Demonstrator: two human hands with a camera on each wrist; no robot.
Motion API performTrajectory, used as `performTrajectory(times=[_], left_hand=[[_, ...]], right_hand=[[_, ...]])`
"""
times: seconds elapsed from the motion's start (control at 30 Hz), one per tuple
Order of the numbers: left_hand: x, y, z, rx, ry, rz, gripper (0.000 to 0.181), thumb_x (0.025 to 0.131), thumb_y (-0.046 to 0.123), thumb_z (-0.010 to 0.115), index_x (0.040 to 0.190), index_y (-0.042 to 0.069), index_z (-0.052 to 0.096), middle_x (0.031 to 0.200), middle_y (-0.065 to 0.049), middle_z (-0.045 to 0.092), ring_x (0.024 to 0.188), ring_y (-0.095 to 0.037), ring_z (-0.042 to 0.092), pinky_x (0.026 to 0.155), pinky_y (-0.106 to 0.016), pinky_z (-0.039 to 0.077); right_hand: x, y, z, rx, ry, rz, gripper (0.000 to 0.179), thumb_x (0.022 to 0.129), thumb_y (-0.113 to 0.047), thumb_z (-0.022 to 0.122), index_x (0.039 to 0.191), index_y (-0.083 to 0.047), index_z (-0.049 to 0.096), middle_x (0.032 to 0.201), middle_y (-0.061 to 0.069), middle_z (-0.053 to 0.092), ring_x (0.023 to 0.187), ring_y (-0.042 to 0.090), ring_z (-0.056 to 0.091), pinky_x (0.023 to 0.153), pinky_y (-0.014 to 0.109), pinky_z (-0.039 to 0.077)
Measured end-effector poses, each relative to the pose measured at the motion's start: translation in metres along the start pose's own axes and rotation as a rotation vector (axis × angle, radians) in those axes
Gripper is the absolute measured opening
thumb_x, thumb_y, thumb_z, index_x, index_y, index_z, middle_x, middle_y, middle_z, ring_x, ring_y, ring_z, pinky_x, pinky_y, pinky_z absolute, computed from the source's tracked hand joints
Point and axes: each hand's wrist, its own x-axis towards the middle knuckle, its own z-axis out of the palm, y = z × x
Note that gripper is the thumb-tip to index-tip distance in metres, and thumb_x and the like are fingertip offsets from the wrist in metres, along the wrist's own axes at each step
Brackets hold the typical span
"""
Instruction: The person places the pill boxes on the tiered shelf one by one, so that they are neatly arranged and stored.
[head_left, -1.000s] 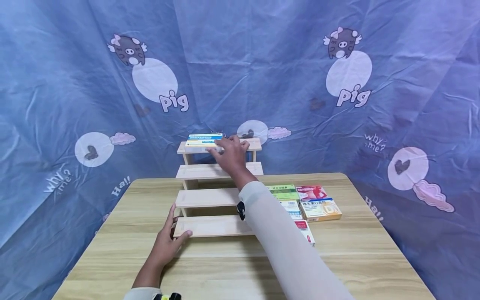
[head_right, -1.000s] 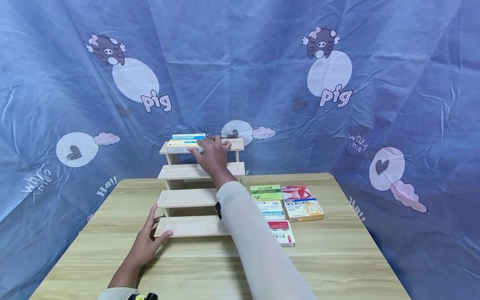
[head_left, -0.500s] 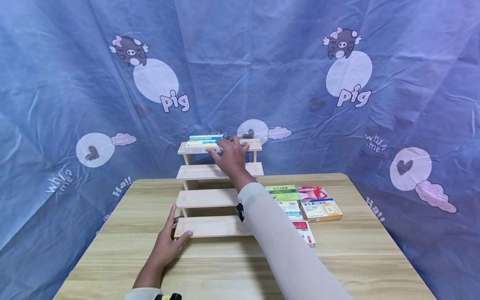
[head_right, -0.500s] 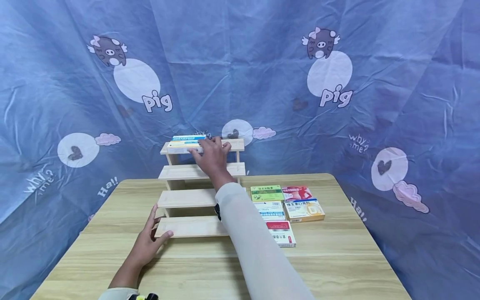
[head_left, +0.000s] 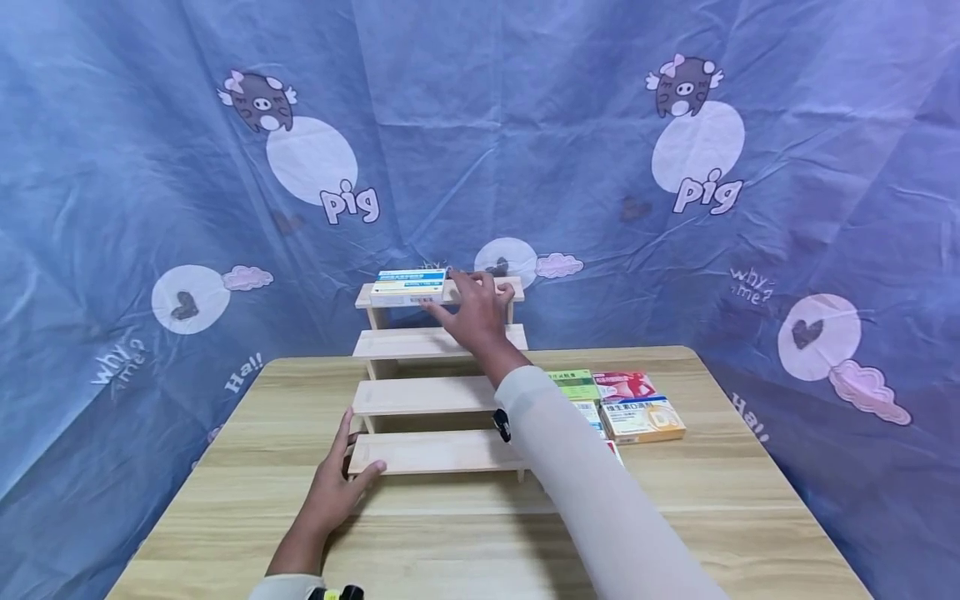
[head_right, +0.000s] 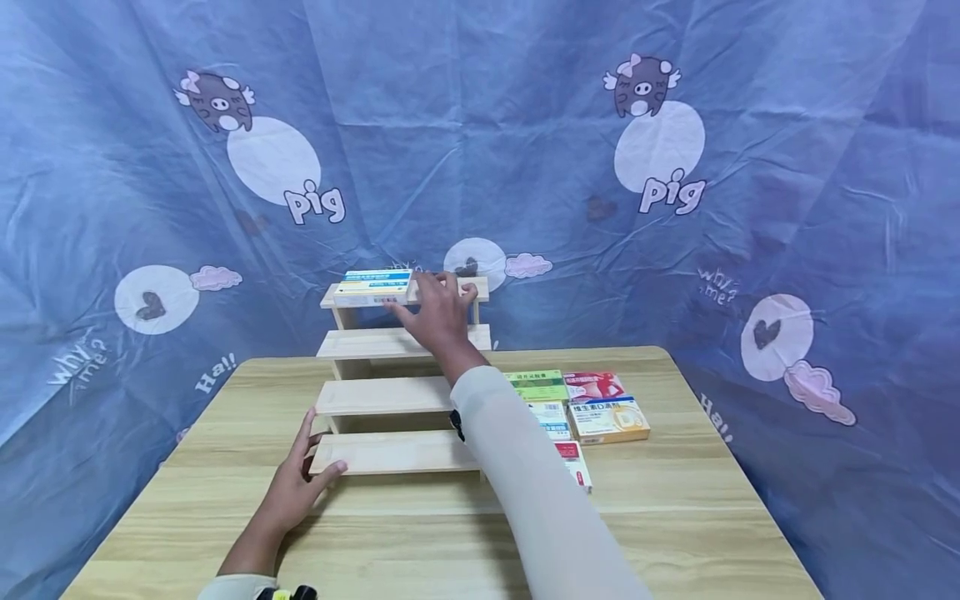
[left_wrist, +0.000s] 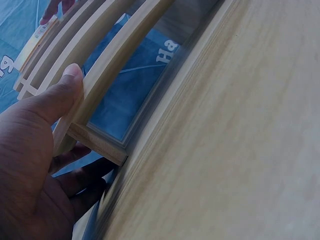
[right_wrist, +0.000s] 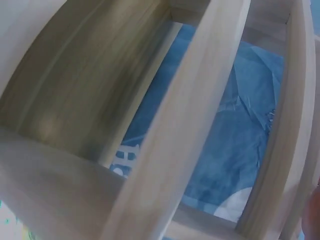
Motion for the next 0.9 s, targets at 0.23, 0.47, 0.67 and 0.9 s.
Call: performTrajectory(times=[0.23,0.47,0.67,0.9], left_hand=[[0.001,-0.001,0.000,-0.006,0.000,-0.006,0.109,0.102,0.032,0.080,0.178,0.032,0.002,0.162,-0.031,0.050,0.138,-0.050,0.065,0.102,-0.040,0.059],[0.002,-0.003,0.001,-0.012,0.004,0.015,0.108,0.102,0.029,0.080,0.178,0.030,0.003,0.161,-0.031,0.051,0.134,-0.050,0.067,0.097,-0.033,0.060],[0.000,-0.001,-0.001,0.004,0.012,0.005,0.108,0.102,0.031,0.080,0.178,0.032,0.003,0.161,-0.031,0.051,0.136,-0.050,0.066,0.101,-0.041,0.059],[0.001,0.002,-0.002,-0.015,0.004,0.006,0.108,0.102,0.030,0.080,0.178,0.030,0.004,0.161,-0.031,0.051,0.134,-0.049,0.067,0.100,-0.032,0.058]], right_hand=[[-0.005,0.009,-0.017,0.066,-0.037,-0.006,0.083,0.090,-0.067,0.081,0.156,-0.021,0.059,0.157,0.005,0.064,0.150,0.032,0.047,0.120,0.077,0.018],[-0.021,0.030,-0.036,0.131,-0.052,-0.026,0.084,0.092,-0.060,0.084,0.159,-0.018,0.057,0.167,0.009,0.055,0.155,0.034,0.040,0.119,0.072,0.016],[-0.034,0.049,-0.047,0.129,-0.012,-0.063,0.080,0.092,-0.055,0.085,0.156,-0.014,0.060,0.170,0.011,0.050,0.154,0.036,0.041,0.115,0.072,0.019],[-0.054,0.067,-0.059,0.189,0.062,-0.105,0.076,0.088,-0.045,0.091,0.150,-0.010,0.065,0.169,0.013,0.051,0.154,0.041,0.040,0.114,0.074,0.018]])
